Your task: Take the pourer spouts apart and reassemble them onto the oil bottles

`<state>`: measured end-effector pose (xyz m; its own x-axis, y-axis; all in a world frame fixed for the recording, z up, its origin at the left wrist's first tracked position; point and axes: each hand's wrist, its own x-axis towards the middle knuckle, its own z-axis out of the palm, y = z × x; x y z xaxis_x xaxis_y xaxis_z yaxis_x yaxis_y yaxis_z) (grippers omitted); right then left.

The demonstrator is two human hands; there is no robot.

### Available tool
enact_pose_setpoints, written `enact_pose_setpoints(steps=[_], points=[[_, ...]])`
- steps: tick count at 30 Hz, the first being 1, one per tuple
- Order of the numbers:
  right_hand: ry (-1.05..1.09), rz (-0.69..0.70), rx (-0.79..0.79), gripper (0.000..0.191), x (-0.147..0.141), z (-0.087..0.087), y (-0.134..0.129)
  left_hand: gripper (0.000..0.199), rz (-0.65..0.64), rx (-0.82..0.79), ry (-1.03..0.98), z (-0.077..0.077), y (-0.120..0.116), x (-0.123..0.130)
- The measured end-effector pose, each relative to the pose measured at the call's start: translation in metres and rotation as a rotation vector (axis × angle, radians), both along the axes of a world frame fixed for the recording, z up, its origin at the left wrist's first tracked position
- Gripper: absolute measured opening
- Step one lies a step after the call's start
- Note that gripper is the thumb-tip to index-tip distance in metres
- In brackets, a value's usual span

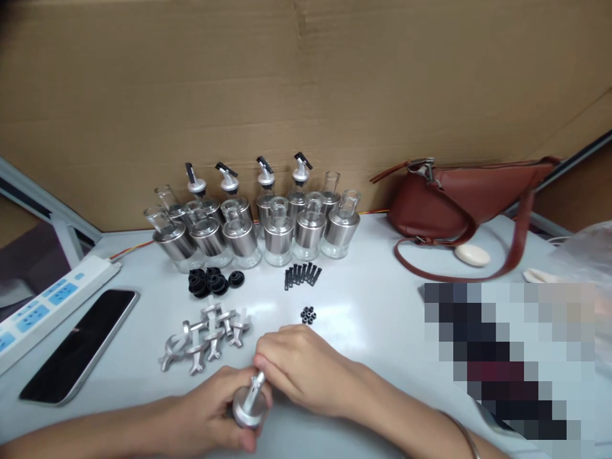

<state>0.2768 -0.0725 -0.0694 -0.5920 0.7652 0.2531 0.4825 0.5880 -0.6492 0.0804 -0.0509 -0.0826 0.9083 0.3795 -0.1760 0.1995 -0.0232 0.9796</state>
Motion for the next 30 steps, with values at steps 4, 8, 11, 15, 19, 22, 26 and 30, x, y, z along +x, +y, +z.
enact_pose_setpoints(steps=[4,8,11,15,19,22,26,30], points=[[0.128,-0.064,-0.146,0.055,0.009,0.000,0.007,0.062,-0.003,0.039,-0.009,0.003,0.000,0.000],[0.316,-0.296,-0.325,0.044,0.030,0.010,0.022,0.063,-0.002,0.040,-0.010,0.004,0.000,0.000],[0.287,-0.461,-0.353,0.032,0.050,0.013,0.033,0.064,-0.003,0.031,0.005,0.004,0.000,0.000],[-0.077,-0.581,-0.268,0.021,0.071,0.009,0.040,0.065,0.004,0.016,0.008,0.004,0.000,-0.001],[-0.261,-0.651,-0.341,0.016,0.076,0.000,0.040,0.067,0.005,0.019,0.015,0.003,0.000,-0.001],[-0.284,-0.650,-0.364,0.016,0.074,-0.004,0.040,0.067,0.009,0.046,0.013,0.002,0.000,-0.001],[-0.283,-0.619,-0.398,0.016,0.070,-0.004,0.040,0.065,-0.003,0.045,-0.007,0.002,-0.001,0.000],[-0.262,-0.559,-0.414,0.030,0.073,-0.002,0.041,0.065,-0.002,0.058,-0.014,0.002,-0.001,0.000]])
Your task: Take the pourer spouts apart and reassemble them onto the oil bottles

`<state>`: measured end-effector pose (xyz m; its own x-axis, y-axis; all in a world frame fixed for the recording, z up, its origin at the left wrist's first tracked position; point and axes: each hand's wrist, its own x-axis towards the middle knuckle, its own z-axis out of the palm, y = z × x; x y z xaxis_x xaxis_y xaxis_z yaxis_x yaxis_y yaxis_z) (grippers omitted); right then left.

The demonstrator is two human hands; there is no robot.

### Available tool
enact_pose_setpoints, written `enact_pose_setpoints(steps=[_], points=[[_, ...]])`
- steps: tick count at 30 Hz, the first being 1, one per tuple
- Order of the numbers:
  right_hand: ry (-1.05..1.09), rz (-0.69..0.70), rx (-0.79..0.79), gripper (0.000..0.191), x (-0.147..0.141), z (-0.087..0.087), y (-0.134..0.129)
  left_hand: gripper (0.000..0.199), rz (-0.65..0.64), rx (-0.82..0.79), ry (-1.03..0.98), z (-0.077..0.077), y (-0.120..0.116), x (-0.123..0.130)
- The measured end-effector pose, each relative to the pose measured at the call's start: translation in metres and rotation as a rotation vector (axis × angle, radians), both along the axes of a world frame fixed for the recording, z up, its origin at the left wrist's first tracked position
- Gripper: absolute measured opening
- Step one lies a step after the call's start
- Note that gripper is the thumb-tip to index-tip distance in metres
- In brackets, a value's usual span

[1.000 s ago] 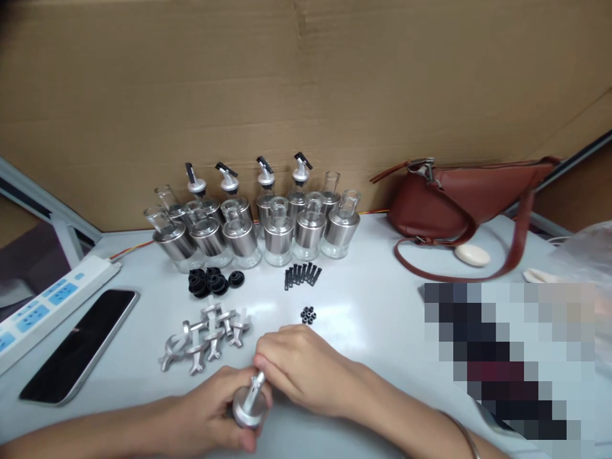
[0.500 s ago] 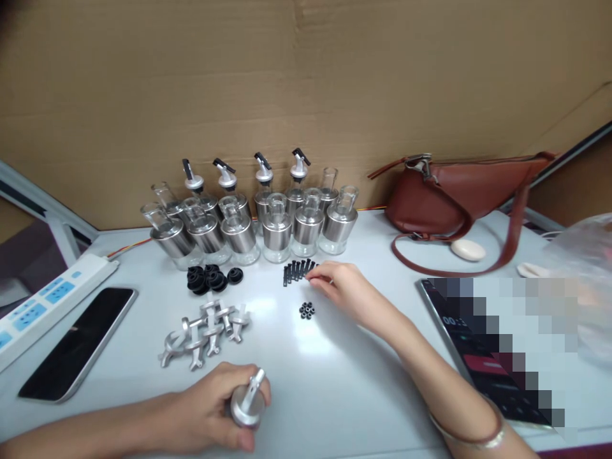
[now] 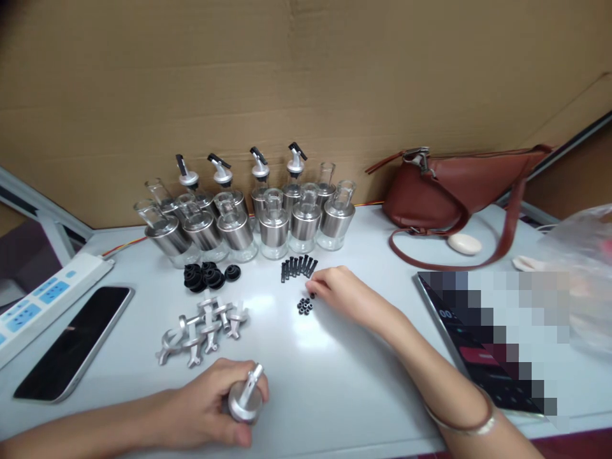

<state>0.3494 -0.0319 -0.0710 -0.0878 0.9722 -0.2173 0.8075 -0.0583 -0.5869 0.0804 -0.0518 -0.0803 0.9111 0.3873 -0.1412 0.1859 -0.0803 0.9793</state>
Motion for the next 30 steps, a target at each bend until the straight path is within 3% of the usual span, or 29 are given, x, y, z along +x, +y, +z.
enact_pose_setpoints(steps=[3,8,14,22,30], points=[[0.053,0.065,-0.043,0.041,0.006,0.003,-0.001,0.065,-0.003,-0.004,-0.004,-0.001,0.001,0.000],[0.069,0.095,-0.109,0.024,0.011,0.004,-0.003,0.065,-0.004,-0.011,0.004,-0.001,0.001,0.000],[0.186,0.078,-0.123,0.027,0.010,0.001,-0.002,0.065,-0.004,-0.011,0.013,0.000,0.001,-0.001],[0.045,0.315,-0.012,0.044,0.007,0.016,-0.009,0.064,0.000,-0.007,0.001,-0.001,0.000,-0.001],[0.051,0.251,0.046,0.036,0.003,0.001,-0.005,0.064,0.004,0.010,-0.021,-0.005,0.000,-0.001]])
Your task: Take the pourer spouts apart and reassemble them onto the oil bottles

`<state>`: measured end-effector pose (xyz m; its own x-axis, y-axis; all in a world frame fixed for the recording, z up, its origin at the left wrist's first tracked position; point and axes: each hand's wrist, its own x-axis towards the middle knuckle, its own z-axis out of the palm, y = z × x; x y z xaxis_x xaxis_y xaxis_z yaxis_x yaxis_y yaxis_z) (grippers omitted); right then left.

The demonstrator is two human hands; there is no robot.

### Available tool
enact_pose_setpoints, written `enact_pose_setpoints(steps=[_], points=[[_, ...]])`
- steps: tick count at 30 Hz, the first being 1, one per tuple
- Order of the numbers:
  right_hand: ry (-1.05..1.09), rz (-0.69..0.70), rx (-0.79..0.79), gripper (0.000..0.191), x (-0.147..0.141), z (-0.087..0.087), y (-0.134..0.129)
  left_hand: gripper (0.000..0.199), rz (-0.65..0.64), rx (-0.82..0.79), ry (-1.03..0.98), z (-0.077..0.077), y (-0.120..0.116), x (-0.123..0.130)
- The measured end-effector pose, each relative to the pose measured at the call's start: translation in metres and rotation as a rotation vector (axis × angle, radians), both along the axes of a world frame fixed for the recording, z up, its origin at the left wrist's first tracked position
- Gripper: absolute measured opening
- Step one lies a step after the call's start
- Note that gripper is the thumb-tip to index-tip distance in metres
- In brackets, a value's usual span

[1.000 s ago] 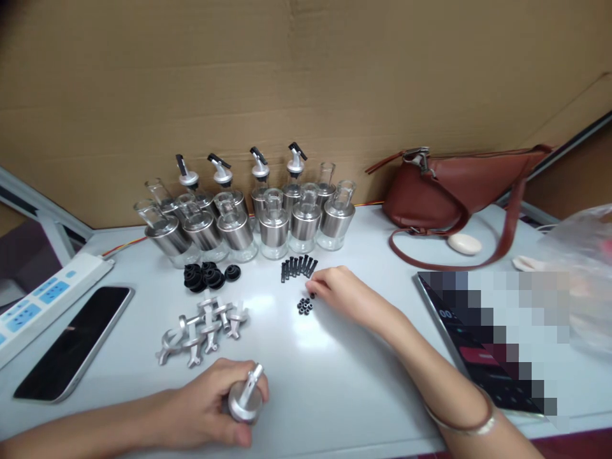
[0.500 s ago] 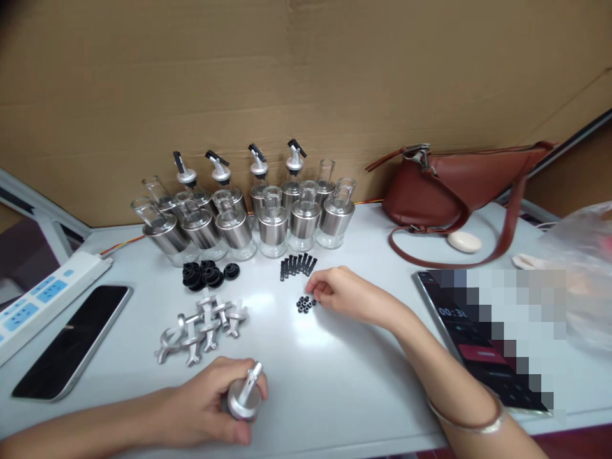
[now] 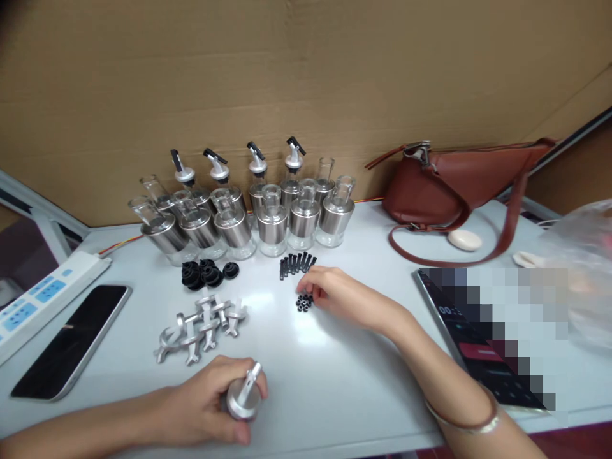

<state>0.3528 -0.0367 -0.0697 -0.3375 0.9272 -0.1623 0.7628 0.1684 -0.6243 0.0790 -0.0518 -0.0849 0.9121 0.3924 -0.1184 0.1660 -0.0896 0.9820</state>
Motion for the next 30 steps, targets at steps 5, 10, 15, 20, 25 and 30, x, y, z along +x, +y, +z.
enact_pose_setpoints(steps=[5,10,15,20,25,30], points=[[-0.032,0.045,-0.027,0.035,-0.003,0.005,-0.004,0.063,-0.003,-0.001,0.003,0.002,0.000,0.000],[-0.016,0.084,-0.044,0.035,-0.007,0.008,-0.006,0.064,0.000,0.004,0.001,0.001,0.000,0.001],[-0.004,0.085,-0.042,0.026,-0.009,0.006,-0.005,0.063,0.001,-0.004,0.015,0.002,0.001,0.002],[0.008,0.092,-0.019,0.027,-0.013,0.008,-0.006,0.062,0.008,0.009,0.022,0.003,0.001,0.002],[0.009,0.106,0.009,0.025,-0.014,0.007,-0.007,0.060,0.005,0.017,0.007,0.004,0.002,0.003],[0.023,0.116,0.027,0.025,-0.015,0.004,-0.007,0.059,0.001,0.013,0.003,0.003,0.002,0.003]])
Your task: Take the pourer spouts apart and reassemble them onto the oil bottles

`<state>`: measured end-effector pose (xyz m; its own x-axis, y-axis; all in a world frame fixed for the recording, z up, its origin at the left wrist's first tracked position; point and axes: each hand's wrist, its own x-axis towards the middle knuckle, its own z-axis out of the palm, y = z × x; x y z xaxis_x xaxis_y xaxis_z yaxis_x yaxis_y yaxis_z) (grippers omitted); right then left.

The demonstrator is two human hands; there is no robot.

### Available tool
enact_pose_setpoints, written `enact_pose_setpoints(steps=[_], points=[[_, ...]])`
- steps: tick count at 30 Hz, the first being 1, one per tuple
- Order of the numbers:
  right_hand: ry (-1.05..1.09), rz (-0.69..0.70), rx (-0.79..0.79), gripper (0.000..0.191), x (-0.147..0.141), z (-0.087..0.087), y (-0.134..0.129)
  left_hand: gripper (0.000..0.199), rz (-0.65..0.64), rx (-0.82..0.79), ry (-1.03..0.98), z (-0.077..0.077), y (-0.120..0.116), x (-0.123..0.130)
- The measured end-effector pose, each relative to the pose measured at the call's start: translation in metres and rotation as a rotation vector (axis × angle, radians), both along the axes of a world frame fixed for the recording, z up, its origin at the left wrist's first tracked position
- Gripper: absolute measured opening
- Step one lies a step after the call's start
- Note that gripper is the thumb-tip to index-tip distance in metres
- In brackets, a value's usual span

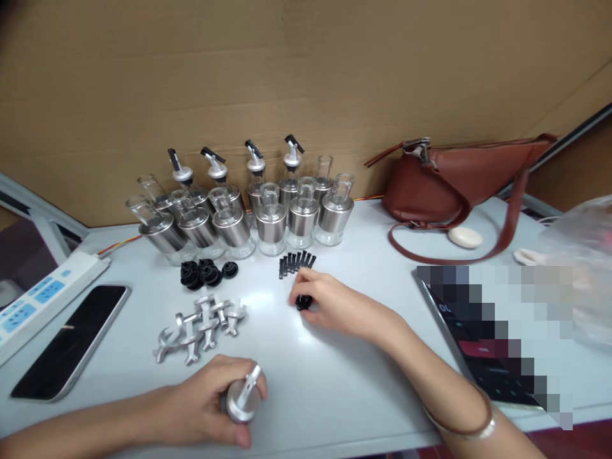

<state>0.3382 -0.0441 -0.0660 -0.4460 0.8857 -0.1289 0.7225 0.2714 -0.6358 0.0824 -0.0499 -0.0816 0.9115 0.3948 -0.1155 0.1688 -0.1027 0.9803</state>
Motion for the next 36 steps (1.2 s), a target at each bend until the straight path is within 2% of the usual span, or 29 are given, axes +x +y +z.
enact_pose_setpoints(steps=[20,23,28,36], points=[[-0.026,0.013,-0.053,0.021,-0.002,0.007,-0.001,0.057,-0.014,0.010,0.004,0.000,0.000,-0.001],[-0.038,0.006,-0.076,0.026,-0.001,0.010,-0.002,0.055,-0.011,0.008,0.002,0.000,0.000,0.000],[-0.068,-0.003,-0.080,0.046,0.004,0.010,-0.005,0.057,-0.009,0.002,0.009,0.000,0.000,0.000],[-0.070,-0.007,-0.027,0.044,0.005,0.007,-0.002,0.058,-0.007,0.021,0.020,0.000,-0.001,0.000]])
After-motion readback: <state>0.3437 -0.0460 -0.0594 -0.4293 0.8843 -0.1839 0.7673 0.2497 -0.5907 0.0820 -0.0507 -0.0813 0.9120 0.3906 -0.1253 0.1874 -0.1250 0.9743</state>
